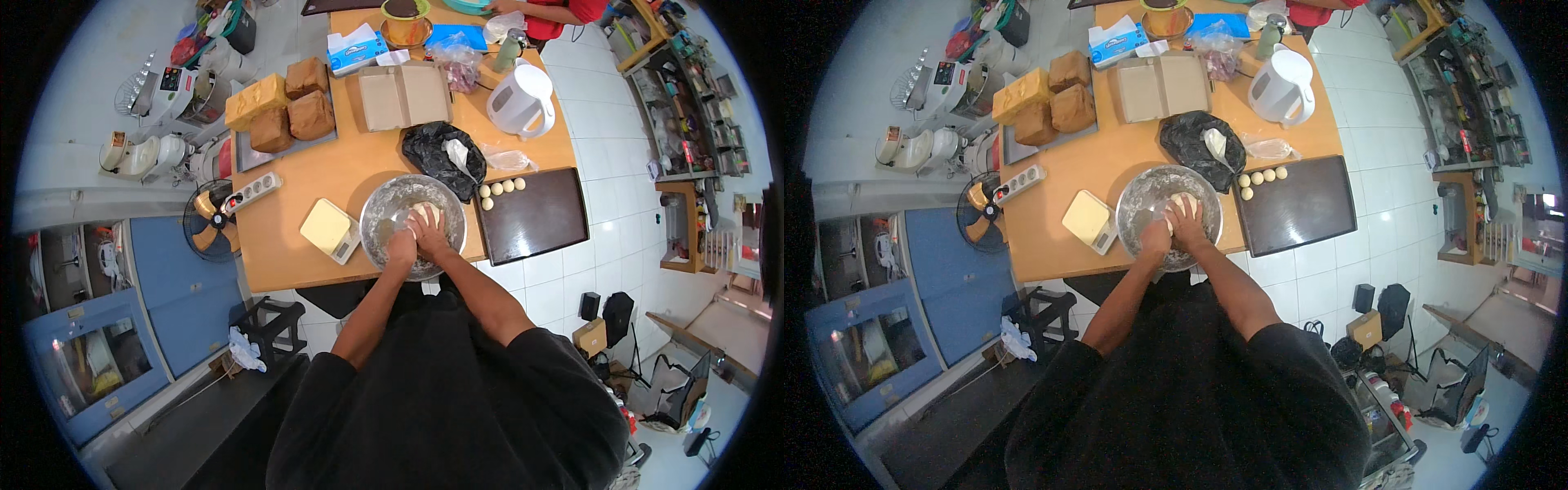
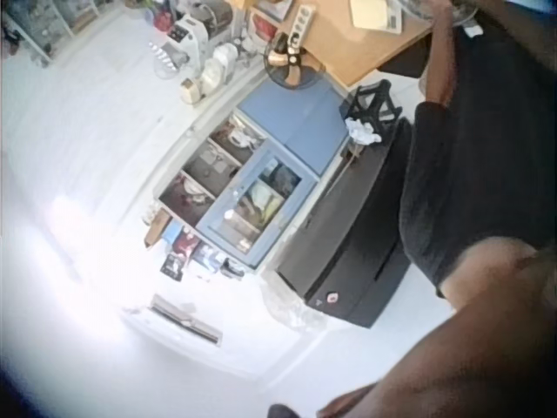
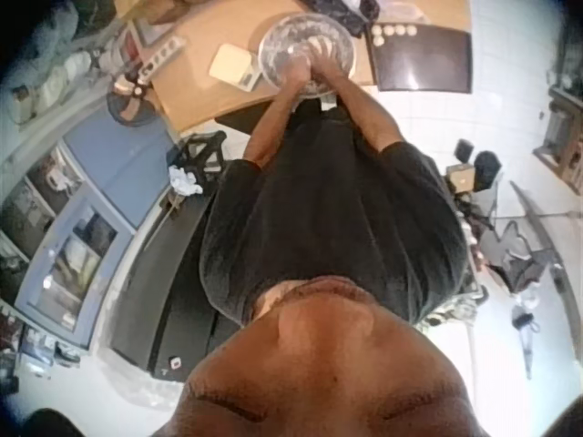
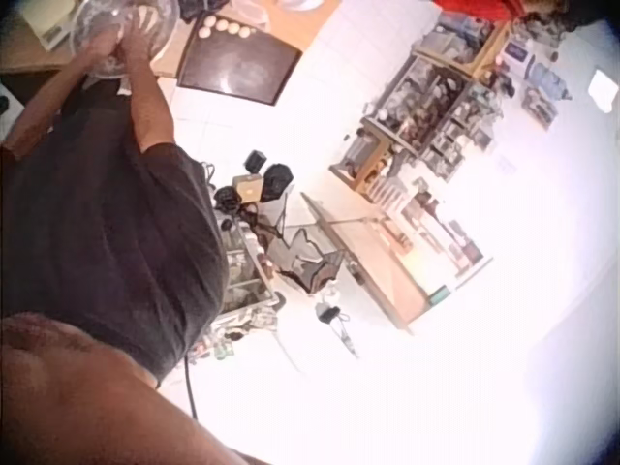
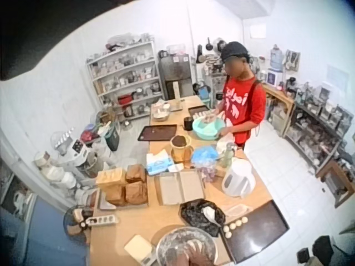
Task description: The person tears portions of dough from a bowl, weighs them on a scale, shapes them into balls by hand, and places them onto a baking tray.
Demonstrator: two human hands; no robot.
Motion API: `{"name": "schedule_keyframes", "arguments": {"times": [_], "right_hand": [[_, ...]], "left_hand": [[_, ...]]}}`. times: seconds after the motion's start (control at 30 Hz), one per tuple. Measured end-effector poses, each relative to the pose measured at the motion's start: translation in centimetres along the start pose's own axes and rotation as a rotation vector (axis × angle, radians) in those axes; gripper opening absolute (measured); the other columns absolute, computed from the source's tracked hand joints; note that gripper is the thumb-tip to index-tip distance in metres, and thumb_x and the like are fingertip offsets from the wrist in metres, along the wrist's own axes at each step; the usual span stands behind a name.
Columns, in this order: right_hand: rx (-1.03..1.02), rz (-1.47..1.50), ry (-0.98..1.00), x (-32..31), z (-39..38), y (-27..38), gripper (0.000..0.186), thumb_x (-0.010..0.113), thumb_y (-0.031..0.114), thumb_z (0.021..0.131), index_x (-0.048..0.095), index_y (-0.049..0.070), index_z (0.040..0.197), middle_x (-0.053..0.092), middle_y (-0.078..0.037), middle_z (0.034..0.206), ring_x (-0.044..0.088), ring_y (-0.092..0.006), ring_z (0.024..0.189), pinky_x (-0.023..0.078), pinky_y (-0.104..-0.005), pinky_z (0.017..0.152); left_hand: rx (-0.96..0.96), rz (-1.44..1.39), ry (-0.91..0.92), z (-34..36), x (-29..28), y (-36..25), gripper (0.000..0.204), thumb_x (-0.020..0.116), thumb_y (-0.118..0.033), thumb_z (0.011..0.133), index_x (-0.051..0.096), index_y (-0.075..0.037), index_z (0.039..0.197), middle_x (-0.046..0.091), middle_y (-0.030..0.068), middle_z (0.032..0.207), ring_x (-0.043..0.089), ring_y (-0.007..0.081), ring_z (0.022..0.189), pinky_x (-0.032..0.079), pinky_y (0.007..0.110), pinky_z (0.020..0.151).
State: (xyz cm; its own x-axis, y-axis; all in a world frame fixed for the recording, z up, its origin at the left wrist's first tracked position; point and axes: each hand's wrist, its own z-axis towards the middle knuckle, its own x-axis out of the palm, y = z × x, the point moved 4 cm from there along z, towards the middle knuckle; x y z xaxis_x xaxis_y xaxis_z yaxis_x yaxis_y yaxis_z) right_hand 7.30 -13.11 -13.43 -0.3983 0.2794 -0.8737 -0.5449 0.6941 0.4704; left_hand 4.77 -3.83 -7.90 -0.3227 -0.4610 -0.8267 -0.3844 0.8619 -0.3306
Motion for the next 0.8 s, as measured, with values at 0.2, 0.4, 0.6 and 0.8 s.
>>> {"name": "schedule_keyframes", "arguments": {"times": [0.2, 0.4, 0.6, 0.8], "right_hand": [[0.019, 0.051, 0.019, -0.2, -0.2, -0.6, 0.081, 0.074, 0.026, 0.067, 0.034, 0.017, 0.137, 0.020, -0.010, 0.150, 0.000, -0.0408, 0.142, 0.001, -0.0717, 0.105], [0.044, 0.026, 0.098, -0.1, 0.2, -0.2, 0.073, 0.066, 0.025, 0.072, 0.032, 0.018, 0.135, 0.017, -0.009, 0.150, -0.002, -0.0437, 0.141, 0.000, -0.0737, 0.102], [0.044, -0.029, 0.064, 0.9, 0.5, -0.6, 0.077, 0.067, 0.027, 0.073, 0.028, 0.017, 0.139, 0.013, -0.009, 0.152, -0.005, -0.0436, 0.141, -0.001, -0.0747, 0.101], [0.083, 0.038, 0.163, -2.1, 0.4, 1.0, 0.088, 0.069, 0.044, 0.076, 0.023, 0.016, 0.145, 0.010, -0.011, 0.154, -0.008, -0.0431, 0.141, -0.001, -0.0723, 0.103]], "left_hand": [[0.014, 0.051, 0.067, -3.8, -5.0, -3.0, 0.021, 0.050, -0.013, 0.086, 0.067, -0.001, 0.091, 0.066, 0.0217, 0.091, 0.065, 0.0381, 0.088, 0.052, 0.047, 0.075], [0.065, 0.055, 0.067, -7.5, -12.0, -3.6, 0.017, 0.064, -0.014, 0.077, 0.067, -0.003, 0.090, 0.066, 0.0209, 0.089, 0.066, 0.0385, 0.082, 0.052, 0.048, 0.072], [0.149, 0.019, 0.053, -10.7, -19.1, -5.4, 0.022, 0.054, -0.021, 0.088, 0.064, -0.002, 0.089, 0.066, 0.0217, 0.082, 0.065, 0.0370, 0.079, 0.050, 0.045, 0.071], [0.255, -0.828, -0.531, -15.1, -31.7, -7.9, 0.020, 0.048, -0.013, 0.095, 0.062, 0.002, 0.094, 0.059, 0.0170, 0.098, 0.060, 0.0289, 0.093, 0.048, 0.036, 0.082]]}}
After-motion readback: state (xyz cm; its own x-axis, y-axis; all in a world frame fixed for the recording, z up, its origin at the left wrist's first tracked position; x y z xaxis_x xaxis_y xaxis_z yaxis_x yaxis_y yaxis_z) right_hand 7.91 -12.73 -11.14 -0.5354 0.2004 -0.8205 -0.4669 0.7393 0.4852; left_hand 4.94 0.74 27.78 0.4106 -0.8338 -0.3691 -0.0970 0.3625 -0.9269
